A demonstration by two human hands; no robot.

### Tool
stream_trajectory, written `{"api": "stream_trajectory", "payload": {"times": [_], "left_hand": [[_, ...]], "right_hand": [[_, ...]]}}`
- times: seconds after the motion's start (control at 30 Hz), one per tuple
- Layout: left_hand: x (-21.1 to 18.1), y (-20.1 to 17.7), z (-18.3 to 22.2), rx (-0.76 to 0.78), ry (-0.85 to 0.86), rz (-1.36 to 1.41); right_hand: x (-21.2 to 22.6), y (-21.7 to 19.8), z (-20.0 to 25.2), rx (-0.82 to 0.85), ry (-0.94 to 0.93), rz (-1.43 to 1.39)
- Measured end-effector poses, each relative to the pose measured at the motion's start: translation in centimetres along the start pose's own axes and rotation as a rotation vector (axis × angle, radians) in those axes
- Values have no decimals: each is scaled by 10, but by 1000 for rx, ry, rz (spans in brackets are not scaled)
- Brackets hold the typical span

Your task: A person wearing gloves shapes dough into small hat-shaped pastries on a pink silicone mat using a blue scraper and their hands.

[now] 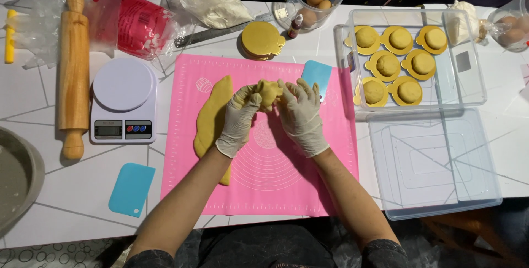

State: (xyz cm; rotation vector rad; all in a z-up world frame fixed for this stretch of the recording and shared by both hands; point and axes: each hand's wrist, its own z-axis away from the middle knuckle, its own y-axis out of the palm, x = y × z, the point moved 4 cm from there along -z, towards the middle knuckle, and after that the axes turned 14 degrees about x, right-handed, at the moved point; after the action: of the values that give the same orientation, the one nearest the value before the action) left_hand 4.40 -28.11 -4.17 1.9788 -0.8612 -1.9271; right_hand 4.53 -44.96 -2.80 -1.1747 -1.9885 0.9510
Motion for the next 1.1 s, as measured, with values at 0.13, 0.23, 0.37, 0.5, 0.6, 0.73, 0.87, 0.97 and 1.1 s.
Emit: {"api": "stream_trajectory", "payload": {"times": [0.13, 0.23, 0.37, 0.5, 0.6, 0.73, 0.87, 0.97, 1.1], "left_hand": [[9, -6, -3, 22, 13, -8], [7, 4, -4, 66, 8, -34], [-49, 43, 11, 139, 23, -159], [7, 4, 1, 15, 34, -425], [-21, 35, 4, -55, -66, -380], [-24, 34, 4, -104, -101, -424], [-17, 31, 4, -70, -131, -399], [-25, 33, 8, -61, -112, -278], [-8, 13, -2, -106, -17, -164]], "right_hand": [[8, -43, -6, -89, -13, -584], [22, -47, -8, 207, 374, -1238], [29, -38, -11, 127, 596, -1416], [22, -40, -3, 168, 485, -1253], [27, -53, -9, 114, 275, -1249], [26, -34, -7, 79, -46, -1092], [26, -35, -10, 103, -222, -1015], [10, -25, -2, 136, -191, -931], [15, -54, -7, 39, -93, -754]]}}
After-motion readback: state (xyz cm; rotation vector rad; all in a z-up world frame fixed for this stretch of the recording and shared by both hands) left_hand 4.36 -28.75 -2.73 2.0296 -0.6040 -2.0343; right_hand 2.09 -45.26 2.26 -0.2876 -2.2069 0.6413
